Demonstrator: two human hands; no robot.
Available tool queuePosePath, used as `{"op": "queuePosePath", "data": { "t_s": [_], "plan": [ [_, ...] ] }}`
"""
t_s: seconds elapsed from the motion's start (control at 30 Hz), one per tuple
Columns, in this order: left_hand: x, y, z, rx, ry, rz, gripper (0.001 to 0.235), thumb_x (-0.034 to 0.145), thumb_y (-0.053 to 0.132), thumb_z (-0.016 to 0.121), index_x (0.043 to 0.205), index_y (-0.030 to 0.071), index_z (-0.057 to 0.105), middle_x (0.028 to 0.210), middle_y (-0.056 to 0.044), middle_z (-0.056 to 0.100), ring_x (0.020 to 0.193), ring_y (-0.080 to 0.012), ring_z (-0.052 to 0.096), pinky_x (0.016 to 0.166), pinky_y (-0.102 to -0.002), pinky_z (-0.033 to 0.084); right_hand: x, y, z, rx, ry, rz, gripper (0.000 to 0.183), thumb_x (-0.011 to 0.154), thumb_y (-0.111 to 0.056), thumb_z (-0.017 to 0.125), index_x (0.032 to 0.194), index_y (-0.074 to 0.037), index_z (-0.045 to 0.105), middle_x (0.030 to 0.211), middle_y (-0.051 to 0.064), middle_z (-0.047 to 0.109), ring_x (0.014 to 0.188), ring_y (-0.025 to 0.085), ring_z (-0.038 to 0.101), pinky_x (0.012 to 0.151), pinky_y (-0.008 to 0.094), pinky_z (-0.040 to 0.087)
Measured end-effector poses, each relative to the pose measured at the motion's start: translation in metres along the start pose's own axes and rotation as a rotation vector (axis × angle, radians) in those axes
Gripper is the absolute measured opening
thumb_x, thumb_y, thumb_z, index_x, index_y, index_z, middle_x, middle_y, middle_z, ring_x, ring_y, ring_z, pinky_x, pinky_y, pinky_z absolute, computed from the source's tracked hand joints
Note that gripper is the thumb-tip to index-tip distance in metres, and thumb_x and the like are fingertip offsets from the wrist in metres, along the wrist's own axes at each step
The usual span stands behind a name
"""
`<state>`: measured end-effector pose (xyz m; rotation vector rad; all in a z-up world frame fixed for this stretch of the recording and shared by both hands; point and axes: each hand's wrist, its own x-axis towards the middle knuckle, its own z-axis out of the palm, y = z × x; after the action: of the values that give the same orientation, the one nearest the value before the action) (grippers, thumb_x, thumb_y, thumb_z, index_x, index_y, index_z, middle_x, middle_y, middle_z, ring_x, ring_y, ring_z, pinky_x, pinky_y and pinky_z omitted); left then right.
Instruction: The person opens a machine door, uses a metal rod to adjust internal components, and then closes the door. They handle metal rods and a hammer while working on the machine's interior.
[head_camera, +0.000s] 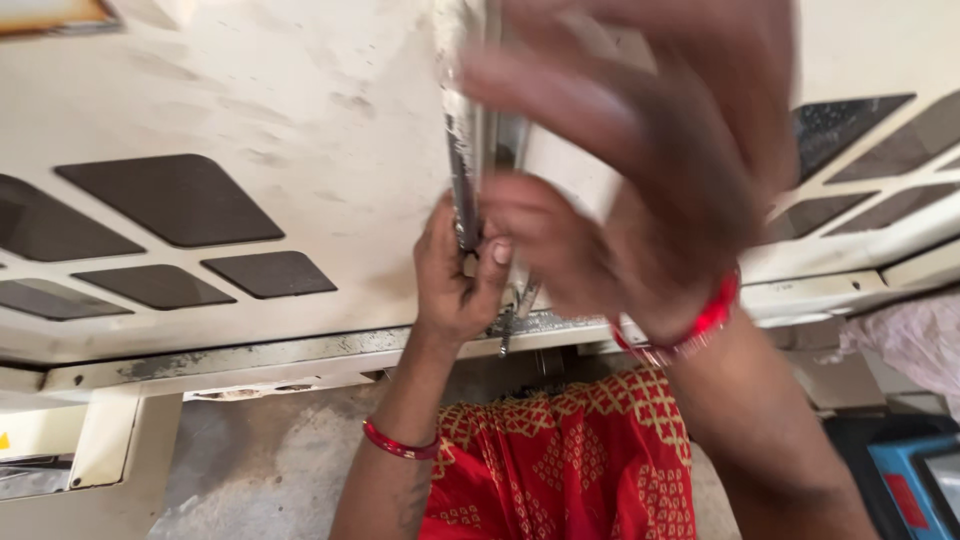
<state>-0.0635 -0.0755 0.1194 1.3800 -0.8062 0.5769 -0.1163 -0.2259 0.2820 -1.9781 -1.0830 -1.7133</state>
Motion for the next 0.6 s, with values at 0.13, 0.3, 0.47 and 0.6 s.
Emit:
{"op": "queuePosePath", "data": {
  "t_s": [0.13,0.3,0.47,0.6],
  "plan": [
    [0.002,0.012,0.0,0.186,0.016,0.129,0.019,0.111,0.025,0.057,0.114,0.007,0.055,0.085,-0.004,0.058,0.075,-0.013,0.058,0.067,-0.029,0.048,0.053,0.026,0.045,0.222,-0.078,-0.284,0.024,0.106,-0.027,0.063,0.117,-0.007,0.071,0.113,0.005,0.068,0.103,0.019,0.063,0.087,0.033,0.052],
    [0.003,0.008,-0.004,0.043,-0.049,0.19,0.018,0.108,0.019,0.058,0.098,0.005,0.061,0.088,-0.006,0.061,0.08,-0.0173,0.061,0.078,-0.031,0.05,0.055,0.026,0.074,0.435,0.036,-0.338,0.031,0.095,-0.028,0.08,0.073,-0.012,0.065,0.072,0.003,0.05,0.069,0.022,0.049,0.064,0.04,0.04],
    [-0.012,-0.015,-0.008,0.029,-0.055,0.095,0.017,0.107,0.017,0.059,0.094,0.008,0.062,0.081,0.0,0.06,0.075,-0.013,0.06,0.078,-0.032,0.051,0.045,0.021,0.077,0.504,0.121,-0.266,0.026,0.095,-0.023,0.076,0.078,-0.01,0.06,0.081,0.005,0.05,0.077,0.024,0.05,0.072,0.042,0.041],
    [-0.036,-0.043,-0.013,0.284,0.061,0.069,0.024,0.107,0.02,0.059,0.121,0.0,0.057,0.105,-0.009,0.062,0.094,-0.0199,0.061,0.085,-0.035,0.051,0.034,0.026,0.078,0.457,0.114,-0.247,0.024,0.094,-0.022,0.077,0.079,-0.012,0.061,0.075,0.003,0.048,0.071,0.021,0.047,0.069,0.042,0.04]
  ]
}}
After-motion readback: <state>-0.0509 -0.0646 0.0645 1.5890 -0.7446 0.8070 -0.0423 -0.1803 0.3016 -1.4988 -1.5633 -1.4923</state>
